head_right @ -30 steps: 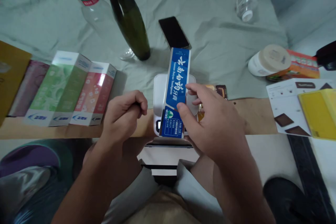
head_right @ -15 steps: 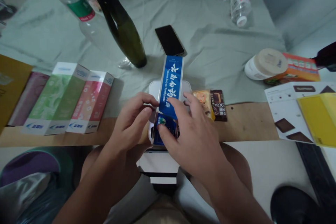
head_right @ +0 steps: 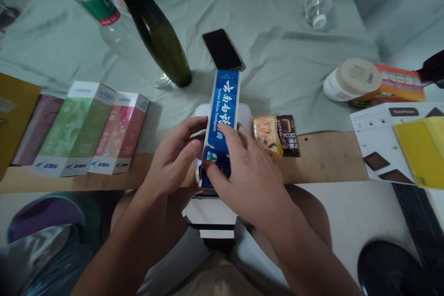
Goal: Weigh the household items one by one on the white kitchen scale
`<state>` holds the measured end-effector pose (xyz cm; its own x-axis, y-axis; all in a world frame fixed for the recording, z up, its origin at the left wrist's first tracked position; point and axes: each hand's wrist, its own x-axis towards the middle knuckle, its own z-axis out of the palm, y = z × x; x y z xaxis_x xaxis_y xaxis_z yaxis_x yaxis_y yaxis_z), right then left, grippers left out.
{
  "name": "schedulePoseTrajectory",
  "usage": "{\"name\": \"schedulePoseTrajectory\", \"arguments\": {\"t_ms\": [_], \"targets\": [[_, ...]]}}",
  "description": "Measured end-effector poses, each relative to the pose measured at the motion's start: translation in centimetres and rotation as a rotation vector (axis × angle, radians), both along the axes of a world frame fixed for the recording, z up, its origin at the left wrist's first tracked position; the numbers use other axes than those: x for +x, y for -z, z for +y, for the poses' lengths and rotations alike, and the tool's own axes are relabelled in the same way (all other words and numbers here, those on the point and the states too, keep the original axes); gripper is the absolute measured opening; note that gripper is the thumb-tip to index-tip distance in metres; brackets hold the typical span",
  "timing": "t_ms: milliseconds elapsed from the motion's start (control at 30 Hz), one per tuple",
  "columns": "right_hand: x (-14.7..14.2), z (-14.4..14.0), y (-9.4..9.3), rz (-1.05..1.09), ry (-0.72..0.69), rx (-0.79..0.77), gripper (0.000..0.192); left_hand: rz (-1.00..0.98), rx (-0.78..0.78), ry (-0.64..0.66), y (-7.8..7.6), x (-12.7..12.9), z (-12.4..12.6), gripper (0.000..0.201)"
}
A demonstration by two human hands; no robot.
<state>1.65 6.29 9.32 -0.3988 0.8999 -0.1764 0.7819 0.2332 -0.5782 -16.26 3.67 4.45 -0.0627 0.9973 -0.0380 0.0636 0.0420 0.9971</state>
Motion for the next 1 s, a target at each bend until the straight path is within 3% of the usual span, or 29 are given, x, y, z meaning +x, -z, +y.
{"name": "schedulePoseTrajectory", "arguments": {"t_ms": [100,333,500,633,733,833,1000], "targets": [[-0.6,-0.1,0.1,0.0,-0.002,-0.018,0.066,0.054,-0.035,-0.005,-0.2,-0.1,-0.1,0.053],[-1.8,-1.3,1.0,0.08,0.047,0.101,0.071,0.141,0.179,0.029,-0.7,0.1,-0.9,0.051],[-0.1,-1.4,-0.5,0.144,0.094,0.224,0.069,0.039,0.28,0.092,-1.5,1.4,-2.1,0.057],[2.9,-0.8,-2.3,0.121,0.139,0.324,0.064,-0.077,0.18,0.145,-3.0,4.5,-2.0,0.058],[5.8,-0.7,-3.2,0.067,0.146,0.352,0.063,-0.256,0.039,0.104,-3.7,7.6,-1.1,0.047],[8.8,-0.8,-3.8,0.02,0.147,0.376,0.06,-0.448,-0.126,0.015,-4.3,11.0,0.3,0.046],[13.6,-0.8,-4.2,-0.067,0.148,0.393,0.054,-0.605,-0.318,0.046,-4.9,16.7,2.5,0.05]]}}
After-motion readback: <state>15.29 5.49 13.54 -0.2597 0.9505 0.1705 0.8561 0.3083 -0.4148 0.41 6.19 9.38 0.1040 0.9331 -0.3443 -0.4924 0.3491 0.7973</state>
